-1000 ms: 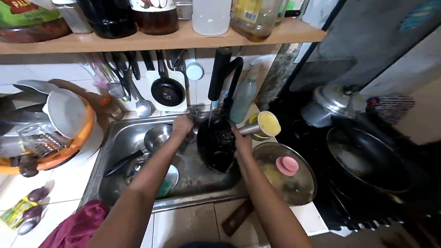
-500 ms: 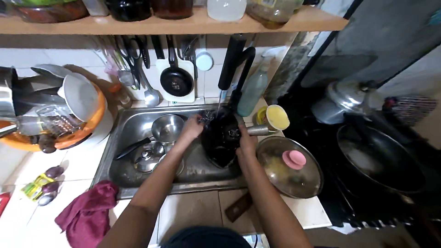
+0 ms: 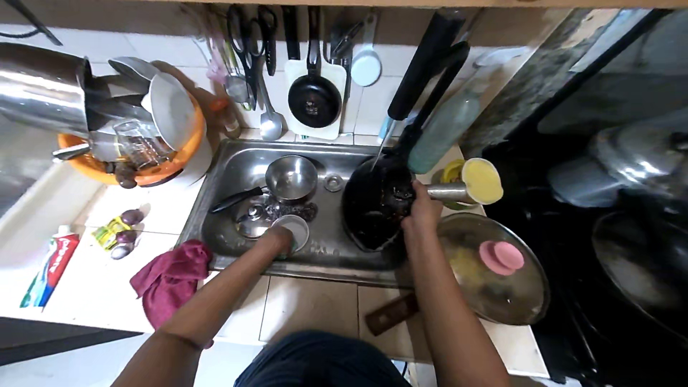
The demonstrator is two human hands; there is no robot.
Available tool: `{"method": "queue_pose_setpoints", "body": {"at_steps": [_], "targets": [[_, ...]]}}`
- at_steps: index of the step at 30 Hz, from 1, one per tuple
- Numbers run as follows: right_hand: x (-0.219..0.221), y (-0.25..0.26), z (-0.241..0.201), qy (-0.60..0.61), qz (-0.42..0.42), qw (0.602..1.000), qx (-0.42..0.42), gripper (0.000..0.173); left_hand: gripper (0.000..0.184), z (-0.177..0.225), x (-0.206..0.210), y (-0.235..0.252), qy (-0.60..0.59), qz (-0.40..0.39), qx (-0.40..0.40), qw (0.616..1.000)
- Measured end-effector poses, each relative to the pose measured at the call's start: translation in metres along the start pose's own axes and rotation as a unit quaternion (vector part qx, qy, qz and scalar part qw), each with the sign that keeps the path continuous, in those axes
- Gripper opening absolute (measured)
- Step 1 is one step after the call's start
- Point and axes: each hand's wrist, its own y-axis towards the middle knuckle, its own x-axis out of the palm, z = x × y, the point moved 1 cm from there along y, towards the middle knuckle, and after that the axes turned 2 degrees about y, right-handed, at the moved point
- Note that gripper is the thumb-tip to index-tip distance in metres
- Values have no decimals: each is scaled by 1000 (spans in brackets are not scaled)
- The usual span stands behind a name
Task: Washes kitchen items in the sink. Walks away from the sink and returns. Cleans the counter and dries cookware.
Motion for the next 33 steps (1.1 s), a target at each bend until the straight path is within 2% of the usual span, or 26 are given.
{"method": "queue_pose_setpoints", "body": {"at_steps": [2, 5, 8, 11, 14, 17, 19, 21, 24, 27, 30, 33], "targets": [[1, 1, 3, 3, -17, 1000, -9, 45, 42, -11, 7, 11, 29, -32, 31, 999], [2, 2, 5, -6, -32, 999, -16, 47, 35, -23, 8, 26, 38, -25, 87, 995], [4, 1, 5, -10, -38, 999, -16, 48, 32, -34, 2, 32, -13, 20, 103, 994], [3, 5, 6, -5, -33, 999, -20, 45, 31, -43, -13, 23, -102, 102, 106, 984], [0, 10, 9, -14, -34, 999, -33, 45, 27, -53, -28, 16, -222, 165, 136, 951], [0, 11, 10, -39, -36, 998, -31, 54, 24, -49, -38, 9, -404, 203, 171, 875], [0, 11, 11, -48, -37, 997, -46, 55, 24, -28, -45, 10, -488, 242, 188, 817], [0, 9, 12, -60, -40, 996, -53, 59, 25, 3, -51, 11, -515, 294, 213, 776], [2, 5, 10, -64, -33, 996, -49, 62, 25, 58, -57, 15, -505, 384, 257, 729], [3, 7, 8, -64, -23, 997, -38, 63, 22, 108, -60, 28, -442, 486, 333, 676], [2, 11, 13, -44, 1, 998, -49, 56, 21, 148, -51, 49, -405, 505, 409, 644], [-2, 12, 15, -46, 23, 997, -53, 45, 31, 168, -36, 67, -332, 549, 421, 642]]}}
